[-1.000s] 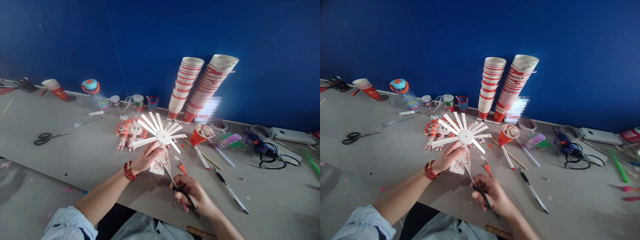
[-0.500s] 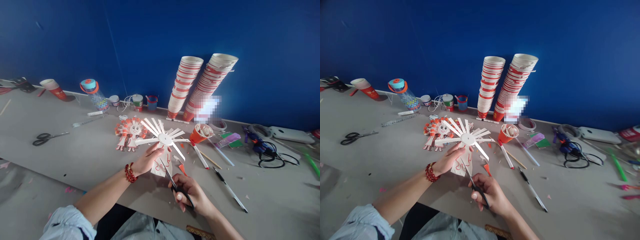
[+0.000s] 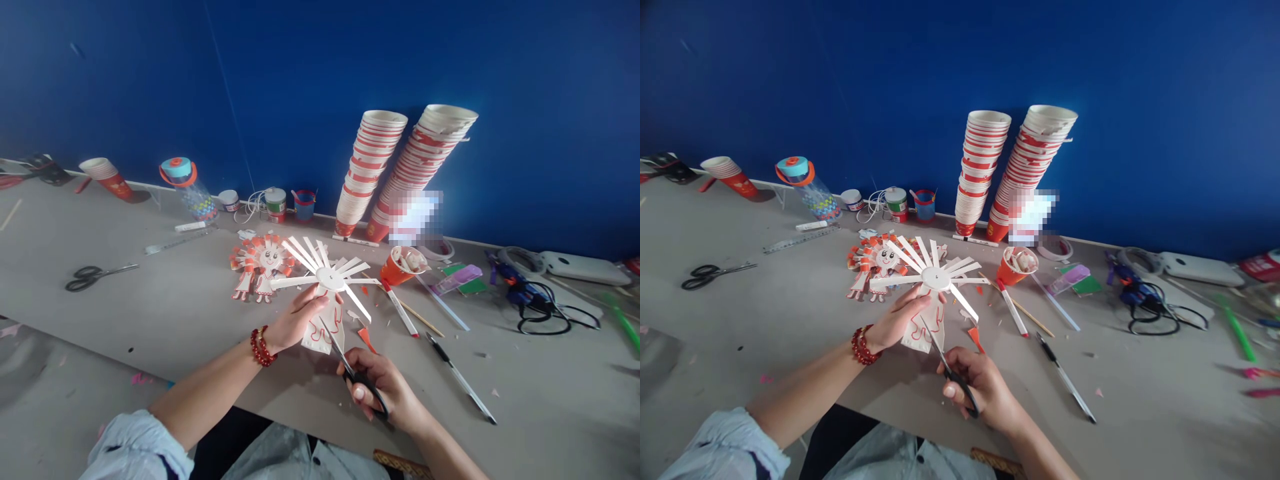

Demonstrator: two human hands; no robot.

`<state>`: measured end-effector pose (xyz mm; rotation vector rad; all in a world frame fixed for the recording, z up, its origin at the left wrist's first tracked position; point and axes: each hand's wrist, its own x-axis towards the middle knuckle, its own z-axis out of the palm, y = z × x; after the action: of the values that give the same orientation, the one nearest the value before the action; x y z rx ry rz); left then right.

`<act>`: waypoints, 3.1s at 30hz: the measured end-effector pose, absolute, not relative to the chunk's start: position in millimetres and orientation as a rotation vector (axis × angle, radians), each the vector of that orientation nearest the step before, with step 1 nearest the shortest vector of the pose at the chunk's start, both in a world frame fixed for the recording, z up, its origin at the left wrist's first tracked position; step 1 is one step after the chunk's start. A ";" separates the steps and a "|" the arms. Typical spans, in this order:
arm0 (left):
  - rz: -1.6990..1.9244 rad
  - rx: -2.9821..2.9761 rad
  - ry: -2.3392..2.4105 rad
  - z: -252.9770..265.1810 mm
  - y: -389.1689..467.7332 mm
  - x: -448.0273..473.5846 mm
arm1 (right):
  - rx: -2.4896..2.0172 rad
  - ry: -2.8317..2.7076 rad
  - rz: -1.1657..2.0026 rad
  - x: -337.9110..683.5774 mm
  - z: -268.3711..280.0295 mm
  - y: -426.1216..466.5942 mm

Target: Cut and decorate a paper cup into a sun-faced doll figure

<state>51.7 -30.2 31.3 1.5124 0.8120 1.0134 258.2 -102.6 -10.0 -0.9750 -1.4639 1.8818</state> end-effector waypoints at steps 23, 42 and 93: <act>1.096 1.443 1.032 27.9 -39.8 57.9 | -1.015 -1.451 1.800 257.6 -9.5 -102.6; 1.155 1.425 1.012 26.5 -42.8 61.4 | -0.922 -1.417 1.878 259.0 -10.2 -101.7; 1.443 1.296 1.107 17.0 -54.7 71.3 | -0.961 -1.485 1.654 252.5 -13.9 -105.9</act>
<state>71.3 -54.7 17.0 1.2963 1.1072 1.4435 252.5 -105.9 -13.9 -0.9613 -1.4850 1.6544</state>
